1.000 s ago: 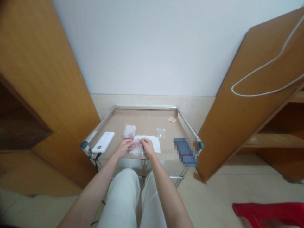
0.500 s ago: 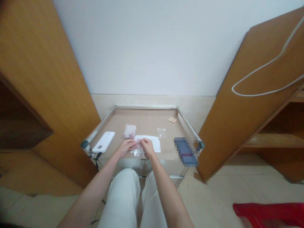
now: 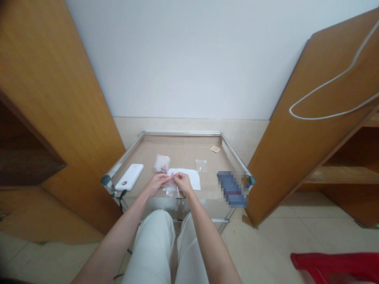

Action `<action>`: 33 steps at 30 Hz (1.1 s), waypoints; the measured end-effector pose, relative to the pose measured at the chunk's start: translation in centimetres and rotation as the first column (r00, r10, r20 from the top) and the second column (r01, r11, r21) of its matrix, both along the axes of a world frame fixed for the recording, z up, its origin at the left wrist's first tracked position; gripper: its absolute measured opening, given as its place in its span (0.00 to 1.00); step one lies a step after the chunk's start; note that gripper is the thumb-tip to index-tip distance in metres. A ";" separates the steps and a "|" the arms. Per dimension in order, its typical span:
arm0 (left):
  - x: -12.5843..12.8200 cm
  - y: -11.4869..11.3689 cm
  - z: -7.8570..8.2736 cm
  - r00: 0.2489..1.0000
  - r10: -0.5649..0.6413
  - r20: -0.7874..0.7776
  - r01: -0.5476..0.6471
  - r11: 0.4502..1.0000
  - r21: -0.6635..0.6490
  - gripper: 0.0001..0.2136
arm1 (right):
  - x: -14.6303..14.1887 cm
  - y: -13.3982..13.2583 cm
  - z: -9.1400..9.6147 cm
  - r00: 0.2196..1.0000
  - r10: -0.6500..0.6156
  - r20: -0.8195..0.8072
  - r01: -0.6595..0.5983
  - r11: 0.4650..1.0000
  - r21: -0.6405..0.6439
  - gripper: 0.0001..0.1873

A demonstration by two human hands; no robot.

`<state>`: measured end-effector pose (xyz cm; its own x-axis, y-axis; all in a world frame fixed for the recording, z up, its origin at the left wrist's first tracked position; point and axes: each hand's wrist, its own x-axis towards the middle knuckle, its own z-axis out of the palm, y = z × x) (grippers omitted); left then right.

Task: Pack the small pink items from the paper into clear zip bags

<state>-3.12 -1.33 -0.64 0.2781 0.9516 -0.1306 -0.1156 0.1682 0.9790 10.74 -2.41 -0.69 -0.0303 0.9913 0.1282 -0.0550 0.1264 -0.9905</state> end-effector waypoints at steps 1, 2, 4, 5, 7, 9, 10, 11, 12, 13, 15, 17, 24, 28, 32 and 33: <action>0.0 0.0 0.0 1.000 0.000 -0.005 0.000 1.000 0.001 0.15 | 0.0 0.0 0.0 1.000 -0.004 -0.001 0.004 1.000 0.004 0.06; 0.0 0.0 0.0 1.000 0.000 -0.009 0.000 1.000 0.002 0.15 | 0.0 -0.1 0.1 1.000 -0.007 -0.002 0.007 1.000 0.009 0.06; 0.1 0.0 0.1 1.000 0.005 -0.013 -0.004 1.000 0.002 0.15 | 0.0 -0.1 0.1 1.000 -0.009 -0.004 0.009 1.000 0.015 0.06; 0.1 0.0 0.1 1.000 0.006 -0.013 -0.006 1.000 0.001 0.15 | 0.0 -0.1 0.1 1.000 -0.006 -0.005 0.006 1.000 0.016 0.06; 0.2 -0.1 0.2 1.000 0.007 -0.012 -0.007 1.000 0.001 0.16 | 0.1 -0.1 0.1 1.000 0.002 -0.008 -0.002 1.000 0.017 0.06; 0.3 -0.1 0.3 1.000 0.007 -0.011 -0.007 1.000 0.008 0.16 | 0.1 -0.1 0.1 1.000 0.007 -0.011 -0.006 1.000 0.018 0.06; 0.3 -0.1 0.4 1.000 0.005 -0.010 -0.005 1.000 0.014 0.16 | 0.1 -0.1 0.1 1.000 0.007 -0.012 -0.007 1.000 0.017 0.06; 0.4 -0.2 0.4 1.000 0.004 -0.007 -0.004 1.000 0.023 0.16 | 0.1 -0.1 0.1 1.000 0.009 -0.012 -0.009 1.000 0.017 0.06; 0.4 -0.2 0.3 1.000 0.002 -0.003 -0.002 0.999 0.033 0.16 | 0.1 -0.1 0.1 1.000 0.012 -0.011 -0.012 1.000 0.017 0.07; 0.4 -0.2 0.3 1.000 0.000 0.003 0.000 0.999 0.044 0.16 | 0.1 -0.1 0.1 1.000 0.016 -0.008 -0.016 1.000 0.017 0.06; 0.4 -0.1 0.2 1.000 -0.002 0.015 0.001 0.998 0.058 0.16 | 0.1 -0.1 0.1 1.000 0.016 0.005 -0.016 1.000 0.013 0.06; 0.4 -0.1 0.1 1.000 0.002 0.026 -0.003 0.998 0.057 0.15 | 0.0 -0.2 0.2 1.000 0.004 0.024 -0.004 1.000 0.009 0.06; 0.4 -0.2 0.3 0.999 0.005 0.049 -0.007 1.000 0.027 0.16 | -0.3 -0.5 0.6 0.999 -0.017 0.040 0.017 1.000 0.000 0.05; 0.3 -0.1 0.2 1.000 0.003 0.027 -0.004 0.999 0.036 0.16 | -0.3 -0.5 0.7 0.998 -0.026 0.060 0.026 1.000 0.010 0.06; 0.4 -0.1 0.2 1.000 0.005 0.024 -0.006 0.999 0.049 0.16 | -0.3 -0.4 0.7 0.998 -0.021 0.054 0.021 1.000 0.001 0.07; 0.4 -0.1 0.2 1.000 0.005 0.023 -0.006 0.999 0.054 0.15 | -0.3 -0.4 0.6 0.998 -0.021 0.053 0.021 1.000 -0.001 0.07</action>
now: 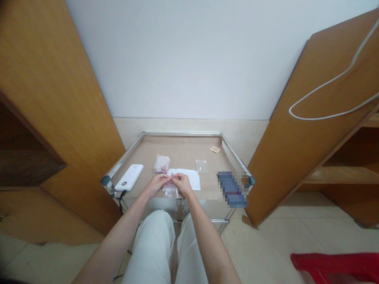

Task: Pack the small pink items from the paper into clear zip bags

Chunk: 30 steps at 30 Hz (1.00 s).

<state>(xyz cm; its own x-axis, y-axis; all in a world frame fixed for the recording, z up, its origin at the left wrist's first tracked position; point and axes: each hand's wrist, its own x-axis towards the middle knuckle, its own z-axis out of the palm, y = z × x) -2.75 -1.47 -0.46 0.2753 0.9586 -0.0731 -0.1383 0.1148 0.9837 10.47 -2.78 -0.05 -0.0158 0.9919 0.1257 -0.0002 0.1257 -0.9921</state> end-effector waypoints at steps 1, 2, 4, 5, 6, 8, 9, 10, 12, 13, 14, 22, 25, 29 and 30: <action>0.0 0.0 0.0 1.000 0.000 -0.002 0.000 1.000 0.005 0.15 | 0.0 0.0 0.0 1.000 -0.001 -0.002 0.001 1.000 0.001 0.07; 0.0 0.0 0.0 1.000 0.003 -0.004 -0.003 1.000 0.011 0.15 | 0.0 0.0 -0.1 1.000 -0.001 -0.005 0.001 1.000 0.003 0.07; 0.1 0.0 0.0 1.000 0.014 -0.016 -0.013 1.000 0.019 0.15 | 0.0 0.1 -0.2 1.000 0.003 -0.015 -0.003 1.000 0.006 0.07; 0.1 0.0 -0.1 0.999 0.020 -0.025 -0.020 1.000 0.023 0.15 | 0.0 0.1 -0.2 1.000 0.005 -0.022 -0.005 1.000 0.005 0.07; 0.0 0.1 -0.1 0.999 0.028 -0.035 -0.027 0.999 0.028 0.15 | 0.0 0.1 -0.3 1.000 0.007 -0.029 -0.007 1.000 0.001 0.07; 0.0 0.1 -0.3 0.998 0.040 -0.054 -0.038 0.999 0.039 0.15 | 0.0 0.1 -0.3 0.999 0.008 -0.044 -0.009 1.000 -0.013 0.07; 0.0 0.2 -0.3 0.997 0.046 -0.061 -0.043 0.998 0.045 0.15 | 0.0 0.1 -0.3 0.999 0.009 -0.051 -0.010 1.000 -0.021 0.08; 0.1 0.2 -0.3 0.997 0.050 -0.065 -0.047 0.998 0.048 0.15 | 0.0 0.1 -0.3 0.998 0.010 -0.057 -0.012 1.000 -0.029 0.08; 0.1 0.1 -0.3 0.996 0.060 -0.066 -0.057 0.997 0.042 0.15 | 0.0 0.1 -0.3 0.998 0.013 -0.065 -0.015 0.999 -0.036 0.08; 0.1 0.1 -0.2 0.996 0.066 -0.062 -0.064 0.997 0.031 0.16 | 0.0 0.1 -0.3 0.998 0.014 -0.069 -0.017 0.999 -0.035 0.08; 0.2 0.0 -0.1 0.996 0.073 -0.058 -0.072 0.997 0.017 0.16 | 0.1 0.2 -0.3 0.997 0.013 -0.072 -0.016 0.999 -0.034 0.08; 0.0 -0.1 0.4 0.990 0.132 0.048 -0.129 0.990 -0.061 0.16 | 0.4 0.5 -0.8 0.998 -0.008 -0.069 0.005 0.999 -0.046 0.13; -0.1 -0.2 0.5 0.988 0.138 0.067 -0.134 0.989 -0.065 0.15 | 0.4 0.6 -0.8 0.998 -0.008 -0.070 0.005 0.999 -0.047 0.14; 0.0 -0.3 0.6 0.990 0.131 0.056 -0.128 0.991 -0.051 0.15 | 0.4 0.6 -0.8 0.998 -0.023 -0.065 0.021 0.999 -0.036 0.15; -0.1 -0.3 0.6 0.990 0.128 0.058 -0.125 0.991 -0.049 0.14 | 0.4 0.6 -0.8 0.997 -0.022 -0.068 0.020 0.999 -0.025 0.15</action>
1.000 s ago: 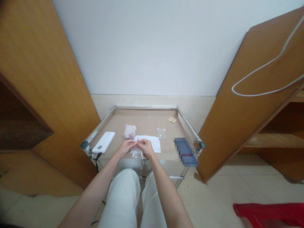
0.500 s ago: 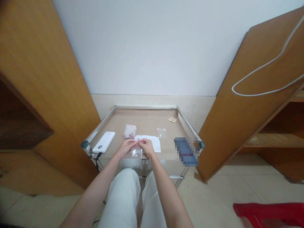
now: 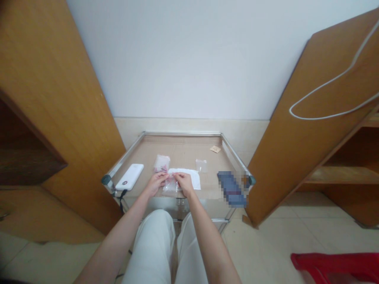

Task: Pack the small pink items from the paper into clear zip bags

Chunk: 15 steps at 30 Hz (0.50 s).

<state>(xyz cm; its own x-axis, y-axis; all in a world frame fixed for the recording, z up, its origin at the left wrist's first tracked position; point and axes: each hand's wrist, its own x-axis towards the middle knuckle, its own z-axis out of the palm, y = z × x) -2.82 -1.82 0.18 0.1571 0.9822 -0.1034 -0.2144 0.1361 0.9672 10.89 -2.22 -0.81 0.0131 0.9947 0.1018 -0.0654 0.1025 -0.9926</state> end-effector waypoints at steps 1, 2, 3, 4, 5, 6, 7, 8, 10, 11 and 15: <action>0.0 0.0 0.0 1.000 -0.003 0.006 0.003 1.000 0.001 0.14 | 0.0 0.0 0.0 1.000 0.002 -0.006 -0.002 1.000 0.013 0.15; -0.1 0.0 -0.1 1.000 -0.007 0.013 0.007 1.000 0.001 0.14 | 0.0 0.0 0.1 1.000 0.005 -0.015 -0.005 1.000 0.023 0.16; -0.2 0.1 -0.1 1.000 -0.015 0.019 0.015 1.000 -0.001 0.14 | 0.0 -0.1 0.1 1.000 0.007 -0.026 -0.007 1.000 0.028 0.16; -0.2 0.1 -0.2 0.999 -0.027 0.020 0.027 1.000 -0.004 0.14 | 0.0 -0.1 0.2 0.999 0.008 -0.038 -0.007 1.000 0.027 0.16; -0.3 0.1 -0.2 0.999 -0.041 0.018 0.041 0.999 -0.006 0.14 | 0.0 -0.1 0.2 0.999 0.007 -0.049 -0.006 1.000 0.021 0.17; -0.4 0.2 -0.3 0.999 -0.053 0.015 0.053 0.999 -0.009 0.14 | 0.0 -0.1 0.2 0.998 0.004 -0.059 -0.003 1.000 0.015 0.17; -0.4 0.2 -0.4 0.998 -0.060 0.012 0.060 0.998 -0.011 0.14 | 0.1 -0.1 0.2 0.998 -0.002 -0.068 0.003 1.000 0.012 0.16; -0.5 0.3 -0.4 0.998 -0.058 0.011 0.058 0.998 -0.011 0.14 | 0.1 0.0 0.2 0.997 -0.009 -0.074 0.010 1.000 0.013 0.16; -0.5 0.4 -0.5 0.999 -0.028 0.020 0.029 1.000 -0.006 0.14 | 0.1 0.1 0.0 0.997 -0.024 -0.078 0.026 0.999 0.021 0.14; -0.4 0.5 -0.6 1.000 -0.008 0.029 0.008 1.000 -0.002 0.15 | 0.1 0.1 -0.1 0.997 -0.030 -0.076 0.032 0.999 0.025 0.14; -0.3 0.6 -0.7 0.998 0.014 0.056 -0.014 1.000 0.003 0.17 | 0.2 0.4 -0.5 0.997 -0.036 -0.074 0.038 0.999 0.023 0.13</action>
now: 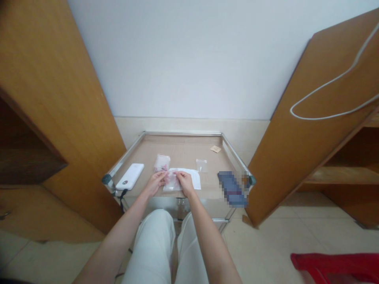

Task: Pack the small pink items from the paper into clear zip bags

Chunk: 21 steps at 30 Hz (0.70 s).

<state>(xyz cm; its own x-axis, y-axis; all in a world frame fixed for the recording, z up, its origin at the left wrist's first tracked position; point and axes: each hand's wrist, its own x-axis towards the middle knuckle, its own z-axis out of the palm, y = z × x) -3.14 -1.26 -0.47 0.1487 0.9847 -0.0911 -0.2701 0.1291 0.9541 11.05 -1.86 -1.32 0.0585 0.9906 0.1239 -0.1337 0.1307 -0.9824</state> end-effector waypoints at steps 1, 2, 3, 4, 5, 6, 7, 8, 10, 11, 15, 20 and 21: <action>0.0 0.0 0.0 1.000 -0.014 -0.006 0.014 1.000 -0.002 0.18 | 0.0 0.0 -0.1 1.000 -0.004 -0.003 0.004 1.000 0.002 0.14; 0.0 0.0 0.0 0.999 -0.033 -0.018 0.033 0.999 -0.002 0.18 | 0.0 0.1 -0.1 1.000 -0.008 -0.007 0.008 1.000 0.006 0.14; 0.1 -0.1 0.1 0.998 -0.053 -0.037 0.053 0.999 0.001 0.18 | 0.0 0.1 -0.1 1.000 -0.010 -0.016 0.010 1.000 0.010 0.14; 0.1 -0.1 0.1 0.995 -0.073 -0.061 0.073 0.997 0.006 0.18 | 0.0 0.2 -0.1 1.000 -0.010 -0.029 0.010 1.000 0.013 0.14; 0.1 -0.1 0.1 0.992 -0.093 -0.086 0.094 0.995 0.012 0.17 | 0.0 0.2 -0.1 0.999 -0.010 -0.045 0.011 1.000 0.013 0.14; 0.0 -0.2 0.2 0.987 -0.114 -0.110 0.117 0.993 0.018 0.17 | 0.0 0.3 -0.1 0.998 -0.012 -0.065 0.013 1.000 0.006 0.14; 0.0 -0.2 0.2 0.982 -0.137 -0.129 0.141 0.990 0.022 0.16 | 0.0 0.3 -0.1 0.996 -0.016 -0.088 0.016 1.000 -0.004 0.14; 0.0 -0.2 0.2 0.977 -0.162 -0.141 0.166 0.986 0.021 0.16 | 0.0 0.4 -0.1 0.993 -0.022 -0.112 0.020 1.000 -0.014 0.14; -0.1 -0.3 0.2 0.965 -0.213 -0.152 0.217 0.976 0.015 0.16 | 0.0 0.5 0.0 0.986 -0.033 -0.162 0.029 0.999 -0.027 0.14; -0.2 -0.3 0.3 0.959 -0.235 -0.156 0.240 0.971 0.015 0.16 | 0.0 0.5 0.1 0.982 -0.037 -0.184 0.032 0.999 -0.032 0.14; -0.3 -0.3 0.4 0.943 -0.273 -0.189 0.283 0.959 0.025 0.16 | -0.1 0.4 0.4 0.968 -0.036 -0.249 0.025 0.999 -0.047 0.15; -0.2 -0.4 0.4 0.941 -0.272 -0.203 0.282 0.959 0.023 0.16 | -0.1 0.2 0.7 0.967 -0.049 -0.250 0.037 0.998 -0.050 0.17; -0.2 -0.4 0.4 0.942 -0.266 -0.203 0.276 0.961 0.023 0.17 | -0.1 0.2 0.7 0.969 -0.055 -0.242 0.043 0.998 -0.055 0.18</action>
<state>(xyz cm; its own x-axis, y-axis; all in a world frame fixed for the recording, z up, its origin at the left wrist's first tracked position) -3.29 -1.67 -0.09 0.3946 0.9138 -0.0963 -0.0389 0.1214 0.9918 10.96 -1.67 -0.59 0.1296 0.9902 0.0512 -0.3640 0.0956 -0.9265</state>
